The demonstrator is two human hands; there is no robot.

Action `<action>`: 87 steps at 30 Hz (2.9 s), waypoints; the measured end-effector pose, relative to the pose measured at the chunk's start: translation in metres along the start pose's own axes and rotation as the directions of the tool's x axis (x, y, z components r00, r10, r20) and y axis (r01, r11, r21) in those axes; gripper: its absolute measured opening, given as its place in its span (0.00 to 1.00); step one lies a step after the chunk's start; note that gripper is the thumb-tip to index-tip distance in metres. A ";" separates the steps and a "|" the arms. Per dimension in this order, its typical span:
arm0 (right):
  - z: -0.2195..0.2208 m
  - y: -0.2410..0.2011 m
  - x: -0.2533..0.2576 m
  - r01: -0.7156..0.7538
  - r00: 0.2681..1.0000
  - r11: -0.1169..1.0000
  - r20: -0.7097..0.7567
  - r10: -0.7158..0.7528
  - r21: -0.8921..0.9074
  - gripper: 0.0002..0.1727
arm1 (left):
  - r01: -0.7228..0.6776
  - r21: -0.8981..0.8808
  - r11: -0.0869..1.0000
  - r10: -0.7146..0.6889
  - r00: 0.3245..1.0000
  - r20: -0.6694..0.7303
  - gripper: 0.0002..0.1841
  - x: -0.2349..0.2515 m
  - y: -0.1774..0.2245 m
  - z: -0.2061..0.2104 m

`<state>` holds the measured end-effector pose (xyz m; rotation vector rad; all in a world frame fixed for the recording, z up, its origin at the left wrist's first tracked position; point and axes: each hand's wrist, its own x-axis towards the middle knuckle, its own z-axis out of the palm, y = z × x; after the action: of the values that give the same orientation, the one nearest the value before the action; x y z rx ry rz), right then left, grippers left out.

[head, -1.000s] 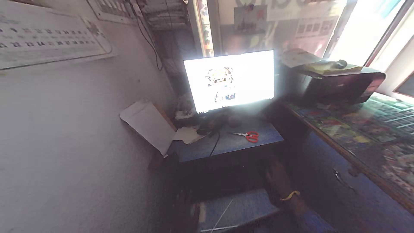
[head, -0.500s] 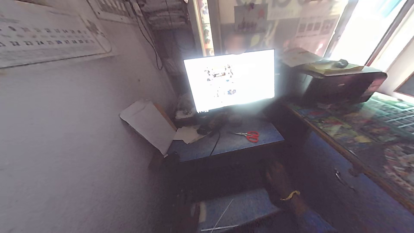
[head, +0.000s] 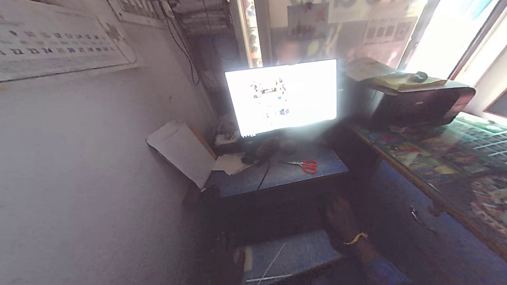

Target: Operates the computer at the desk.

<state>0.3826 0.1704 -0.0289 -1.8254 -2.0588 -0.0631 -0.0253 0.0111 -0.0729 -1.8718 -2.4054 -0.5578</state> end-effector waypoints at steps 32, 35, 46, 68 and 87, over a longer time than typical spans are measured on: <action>-0.023 -0.013 0.002 -0.092 0.989 0.992 0.121 0.081 0.091 0.29 | -0.002 -0.013 1.000 0.002 1.000 -0.005 0.39 0.001 0.002 -0.004; -0.028 -0.015 0.004 -0.162 0.981 0.978 0.130 0.145 0.131 0.29 | -0.003 -0.019 1.000 0.003 1.000 -0.008 0.40 0.003 0.003 -0.006; -0.016 -0.010 0.006 -0.107 0.990 0.993 0.100 0.103 0.042 0.29 | -0.003 -0.069 0.998 0.000 0.999 -0.044 0.41 -0.001 0.002 -0.004; -0.029 -0.013 0.012 -0.217 0.965 0.974 0.162 0.204 0.063 0.28 | -0.029 -0.101 0.994 0.023 0.997 -0.068 0.37 0.007 0.011 -0.015; 0.000 0.004 0.000 -0.051 0.998 0.999 0.042 0.051 0.013 0.28 | 0.041 0.014 0.999 -0.041 0.998 0.039 0.38 -0.001 0.018 -0.029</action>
<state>0.3870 0.1710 -0.0296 -1.8849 -2.0338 0.0030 -0.0134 0.0051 -0.0412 -1.8495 -2.4709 -0.5113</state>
